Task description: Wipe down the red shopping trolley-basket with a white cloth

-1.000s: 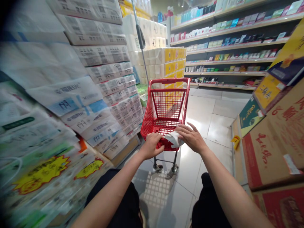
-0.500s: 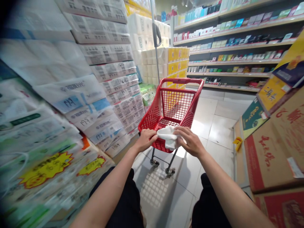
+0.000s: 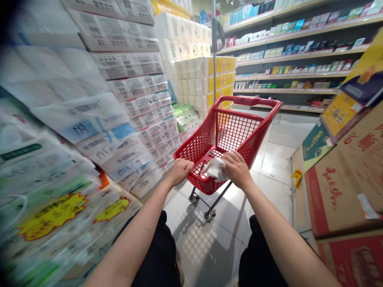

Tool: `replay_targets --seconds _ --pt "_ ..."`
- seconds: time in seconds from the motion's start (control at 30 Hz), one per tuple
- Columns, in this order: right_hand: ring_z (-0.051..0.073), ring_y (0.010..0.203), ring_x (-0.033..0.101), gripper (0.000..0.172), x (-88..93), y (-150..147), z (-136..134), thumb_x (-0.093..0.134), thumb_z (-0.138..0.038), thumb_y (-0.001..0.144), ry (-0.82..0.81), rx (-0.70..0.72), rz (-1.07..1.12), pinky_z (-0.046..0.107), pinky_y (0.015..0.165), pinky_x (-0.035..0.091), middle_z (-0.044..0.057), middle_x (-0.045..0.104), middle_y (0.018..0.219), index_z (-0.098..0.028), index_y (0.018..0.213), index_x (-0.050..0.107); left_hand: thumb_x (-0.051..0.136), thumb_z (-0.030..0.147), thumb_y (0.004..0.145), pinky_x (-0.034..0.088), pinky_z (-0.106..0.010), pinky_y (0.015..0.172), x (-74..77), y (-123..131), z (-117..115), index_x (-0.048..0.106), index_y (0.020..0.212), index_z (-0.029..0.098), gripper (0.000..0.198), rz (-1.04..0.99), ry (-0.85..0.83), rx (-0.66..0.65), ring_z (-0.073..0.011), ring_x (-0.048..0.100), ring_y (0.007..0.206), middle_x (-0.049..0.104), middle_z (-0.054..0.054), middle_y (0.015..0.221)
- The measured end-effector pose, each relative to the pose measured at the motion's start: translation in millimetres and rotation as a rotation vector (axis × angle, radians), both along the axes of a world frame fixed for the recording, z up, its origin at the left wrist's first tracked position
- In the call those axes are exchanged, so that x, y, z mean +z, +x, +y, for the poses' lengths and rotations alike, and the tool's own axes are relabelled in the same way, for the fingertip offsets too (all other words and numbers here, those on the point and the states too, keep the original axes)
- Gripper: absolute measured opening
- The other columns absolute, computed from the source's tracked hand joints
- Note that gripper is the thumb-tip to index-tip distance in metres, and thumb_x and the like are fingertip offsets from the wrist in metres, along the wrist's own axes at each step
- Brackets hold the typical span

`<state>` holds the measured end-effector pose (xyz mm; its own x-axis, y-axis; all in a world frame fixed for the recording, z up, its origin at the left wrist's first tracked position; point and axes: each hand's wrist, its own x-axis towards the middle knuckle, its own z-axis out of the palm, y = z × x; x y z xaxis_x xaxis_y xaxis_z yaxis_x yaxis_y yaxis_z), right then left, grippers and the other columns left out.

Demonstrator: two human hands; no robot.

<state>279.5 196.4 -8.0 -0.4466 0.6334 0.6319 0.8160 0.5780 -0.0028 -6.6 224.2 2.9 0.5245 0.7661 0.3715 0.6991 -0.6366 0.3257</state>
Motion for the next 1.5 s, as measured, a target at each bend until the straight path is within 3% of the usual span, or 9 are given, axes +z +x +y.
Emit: replay_targets --seconds 0.2,0.3,0.6,0.73,0.93,1.07,1.27,1.4,1.5 --pt "0.022 0.136 0.035 0.04 -7.8 25.5 12.8 0.029 -0.037 0.1 0.018 -0.245 0.136 0.049 0.118 0.016 0.001 0.057 0.131 -0.026 0.131 0.05 0.049 0.064 0.085 0.029 -0.042 0.104 7.3 17.9 -22.5 0.06 0.088 0.024 0.041 0.058 0.14 0.022 -0.0215 0.053 0.098 0.063 -0.003 0.099" --pt "0.022 0.138 0.03 0.041 -9.0 14.9 8.1 0.028 -0.036 0.1 0.025 -0.278 0.147 0.05 0.118 0.016 0.001 0.054 0.134 -0.027 0.134 0.048 0.056 0.066 0.08 0.035 -0.04 0.096 5.0 37.5 -33.2 0.06 0.097 0.024 0.046 0.094 0.139 -0.05 -0.023 0.055 0.098 0.064 -0.004 0.101" --pt "0.021 0.127 0.043 0.038 -2.8 -45.3 -16.6 0.047 -0.038 0.095 0.005 -0.034 -0.043 0.045 0.118 0.021 0.003 0.059 0.127 -0.028 0.131 0.053 0.063 0.045 0.081 0.036 -0.036 0.076 -2.8 41.5 -20.8 0.062 0.088 0.019 0.027 0.206 0.131 0.022 -0.0235 0.058 0.086 0.066 -0.008 0.088" --pt "0.021 0.123 0.047 0.038 -2.2 -14.1 -0.1 0.048 -0.034 0.094 0.024 -0.017 -0.041 0.046 0.118 0.022 0.002 0.061 0.124 -0.029 0.132 0.052 0.062 0.054 0.081 0.034 -0.034 0.074 -0.5 28.9 -17.3 0.061 0.081 0.021 0.033 0.19 0.076 -0.029 -0.0208 0.056 0.079 0.065 -0.004 0.081" --pt "0.026 0.136 0.035 0.041 -4.5 36.7 17.2 0.037 -0.034 0.097 0.103 -0.263 0.161 0.058 0.117 0.011 0.003 0.052 0.138 -0.029 0.137 0.047 0.058 0.062 0.082 0.034 -0.033 0.078 -1.9 15.3 -14.5 0.061 0.084 0.022 0.04 0.162 0.08 -0.049 -0.0199 0.054 0.081 0.065 -0.003 0.08" --pt "0.027 0.139 0.029 0.042 -6.6 4.1 4.7 0.04 -0.034 0.096 0.114 -0.267 0.201 0.058 0.117 0.015 0.004 0.049 0.14 -0.028 0.137 0.047 0.057 0.059 0.084 0.034 -0.033 0.077 -2.9 15.9 -14.1 0.062 0.082 0.022 0.038 0.191 0.099 -0.039 -0.0193 0.054 0.08 0.065 -0.003 0.082" --pt "0.024 0.131 0.039 0.043 -8.0 -61.1 -15.5 0.05 -0.038 0.093 0.027 -0.008 0.004 0.05 0.118 0.021 0.004 0.055 0.132 -0.031 0.136 0.049 0.068 0.038 0.076 0.035 -0.035 0.076 -1.8 18.5 -14.5 0.065 0.082 0.019 0.02 0.233 0.107 -0.003 -0.0222 0.057 0.082 0.067 -0.007 0.083" --pt "0.02 0.126 0.046 0.04 -5.9 -27.3 0.6 0.046 -0.031 0.095 0.018 0.068 -0.072 0.047 0.118 0.022 0.002 0.058 0.128 -0.033 0.135 0.049 0.065 0.042 0.081 0.035 -0.033 0.074 2.3 14.8 -14.9 0.063 0.076 0.021 0.022 0.197 0.059 -0.078 -0.0203 0.058 0.08 0.067 -0.004 0.079" --pt "0.023 0.132 0.04 0.039 -5.5 22.3 16.5 0.04 -0.031 0.096 0.082 -0.125 0.065 0.052 0.118 0.016 0.001 0.055 0.135 -0.031 0.134 0.05 0.059 0.056 0.084 0.034 -0.032 0.075 3.8 12.3 -15.1 0.061 0.076 0.021 0.036 0.167 0.032 -0.111 -0.0189 0.058 0.08 0.067 -0.002 0.078"
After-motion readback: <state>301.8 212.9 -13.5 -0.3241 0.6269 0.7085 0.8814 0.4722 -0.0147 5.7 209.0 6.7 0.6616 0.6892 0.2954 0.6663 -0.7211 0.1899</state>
